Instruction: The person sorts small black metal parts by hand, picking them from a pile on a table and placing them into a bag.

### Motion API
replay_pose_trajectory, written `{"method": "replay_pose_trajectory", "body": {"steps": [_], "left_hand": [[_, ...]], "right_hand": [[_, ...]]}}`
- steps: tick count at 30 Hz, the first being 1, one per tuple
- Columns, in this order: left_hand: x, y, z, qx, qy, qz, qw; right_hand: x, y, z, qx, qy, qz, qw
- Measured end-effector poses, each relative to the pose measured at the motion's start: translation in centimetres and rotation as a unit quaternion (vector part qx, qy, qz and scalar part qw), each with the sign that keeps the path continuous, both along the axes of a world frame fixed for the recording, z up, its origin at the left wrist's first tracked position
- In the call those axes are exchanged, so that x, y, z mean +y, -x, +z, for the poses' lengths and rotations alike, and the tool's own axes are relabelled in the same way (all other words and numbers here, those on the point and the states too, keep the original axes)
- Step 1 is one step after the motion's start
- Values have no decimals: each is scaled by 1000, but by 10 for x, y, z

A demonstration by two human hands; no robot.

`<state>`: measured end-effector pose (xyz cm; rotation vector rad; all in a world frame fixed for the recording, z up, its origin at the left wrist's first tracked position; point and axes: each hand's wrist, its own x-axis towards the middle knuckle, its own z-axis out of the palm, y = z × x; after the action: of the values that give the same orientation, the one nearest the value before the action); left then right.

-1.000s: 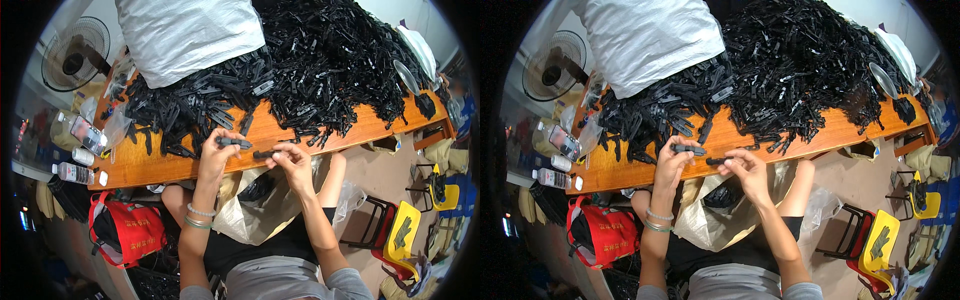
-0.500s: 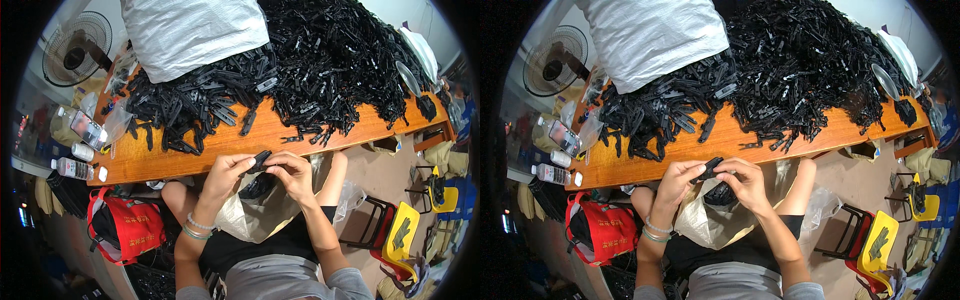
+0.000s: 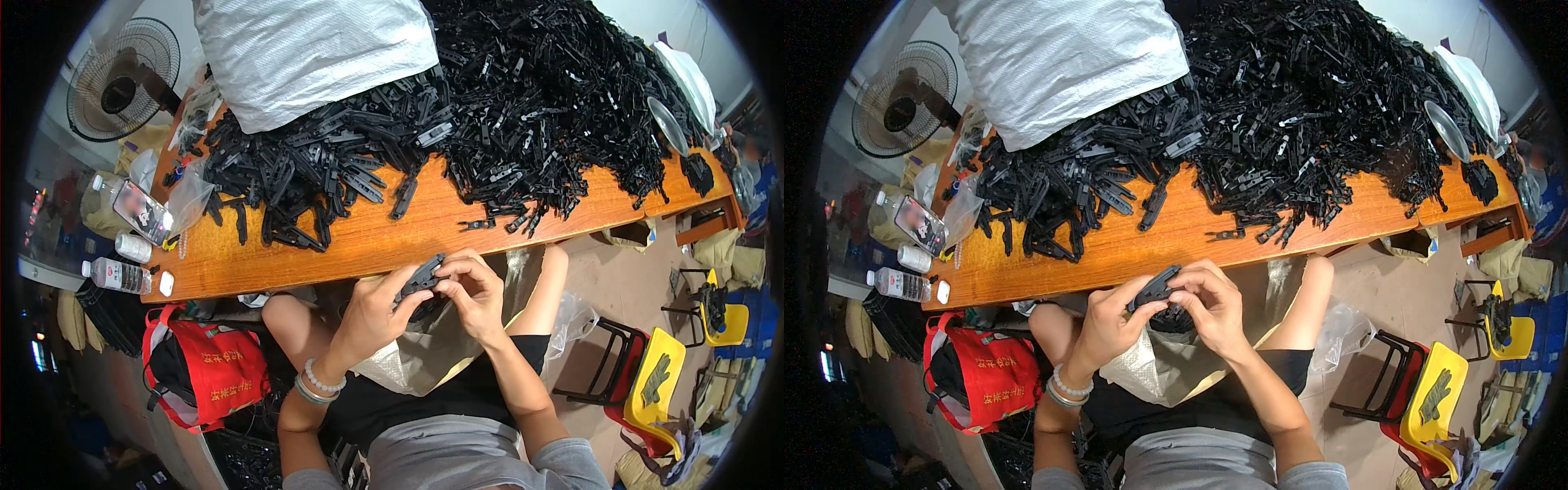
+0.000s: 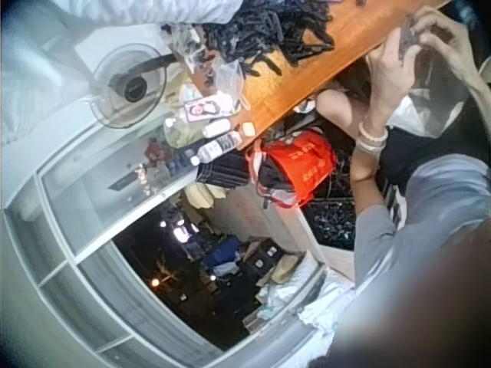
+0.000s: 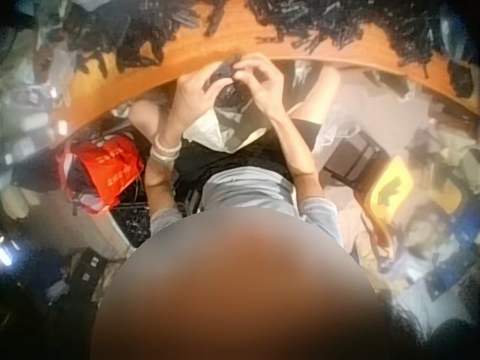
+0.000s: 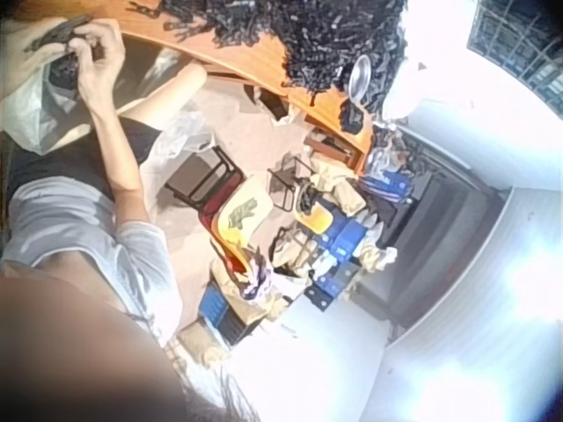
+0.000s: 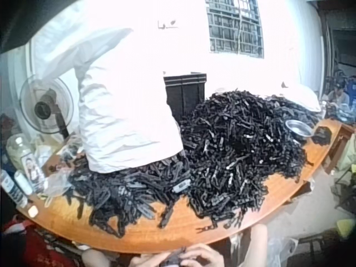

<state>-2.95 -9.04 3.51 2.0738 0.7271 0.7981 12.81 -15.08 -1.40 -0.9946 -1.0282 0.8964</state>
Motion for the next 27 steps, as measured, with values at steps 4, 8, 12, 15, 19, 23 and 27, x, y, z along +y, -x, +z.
{"method": "replay_pose_trajectory", "body": {"steps": [4, 8, 12, 15, 19, 23, 27], "left_hand": [[-2, 4, 0, 4, -8, -1, 1000], [-3, 5, -6, 31, -60, -5, 998], [-4, 3, -6, 14, -86, -20, 996], [-3, 3, -2, 47, -104, -29, 993], [0, 4, -11, 9, -79, -27, 996], [-1, 8, -21, 24, -61, -31, 997], [-6, 5, -23, -17, -14, -45, 999]], "right_hand": [[2, -5, 13, -121, -40, -88, 988], [1, -15, 9, -141, -3, 54, 988], [-4, -12, 3, -153, 16, 25, 988], [-5, -11, 3, -160, 19, 5, 987], [-4, -13, 5, -164, 37, 13, 986], [-1, -15, 5, -155, 47, 33, 986], [-3, -20, 5, -193, 22, 38, 980]]}}
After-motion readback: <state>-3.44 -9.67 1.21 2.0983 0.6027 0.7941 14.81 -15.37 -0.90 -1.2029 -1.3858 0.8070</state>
